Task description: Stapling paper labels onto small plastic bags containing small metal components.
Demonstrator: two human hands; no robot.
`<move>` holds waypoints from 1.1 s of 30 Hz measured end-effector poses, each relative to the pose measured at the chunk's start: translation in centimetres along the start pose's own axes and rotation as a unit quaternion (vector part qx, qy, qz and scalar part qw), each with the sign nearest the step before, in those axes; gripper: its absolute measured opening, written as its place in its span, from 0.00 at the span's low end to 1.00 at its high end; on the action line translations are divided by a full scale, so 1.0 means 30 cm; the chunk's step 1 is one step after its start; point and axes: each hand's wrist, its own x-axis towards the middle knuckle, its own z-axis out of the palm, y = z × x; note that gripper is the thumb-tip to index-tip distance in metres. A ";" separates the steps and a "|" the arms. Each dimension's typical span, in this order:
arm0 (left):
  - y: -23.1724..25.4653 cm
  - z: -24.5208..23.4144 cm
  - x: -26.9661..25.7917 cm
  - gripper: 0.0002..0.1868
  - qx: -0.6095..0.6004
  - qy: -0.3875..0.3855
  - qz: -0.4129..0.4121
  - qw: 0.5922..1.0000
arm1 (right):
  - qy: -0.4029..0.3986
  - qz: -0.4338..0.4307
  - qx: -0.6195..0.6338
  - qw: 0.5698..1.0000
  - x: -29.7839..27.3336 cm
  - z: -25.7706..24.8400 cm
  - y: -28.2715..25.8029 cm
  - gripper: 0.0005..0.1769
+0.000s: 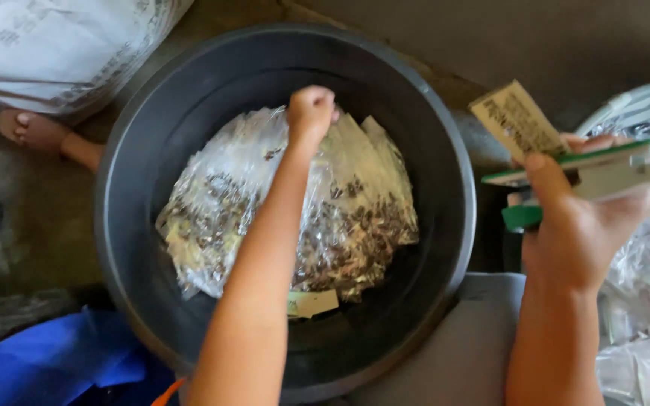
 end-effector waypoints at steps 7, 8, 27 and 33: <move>-0.038 0.212 -0.154 0.10 0.179 -0.057 -0.126 0.974 | -0.003 0.007 0.000 1.000 0.000 -0.013 -0.007 0.15; -0.005 0.216 -0.187 0.03 0.174 -0.059 -0.100 0.978 | -0.008 0.006 0.003 1.000 0.001 -0.013 -0.009 0.15; 0.132 -0.117 -0.392 0.19 -0.245 -0.175 -0.039 0.953 | -0.043 0.025 0.005 0.999 -0.028 0.046 0.063 0.12; 0.066 -0.140 -0.327 0.16 -0.376 -0.165 -0.062 0.910 | -0.042 0.031 -0.012 0.999 -0.023 0.063 0.074 0.11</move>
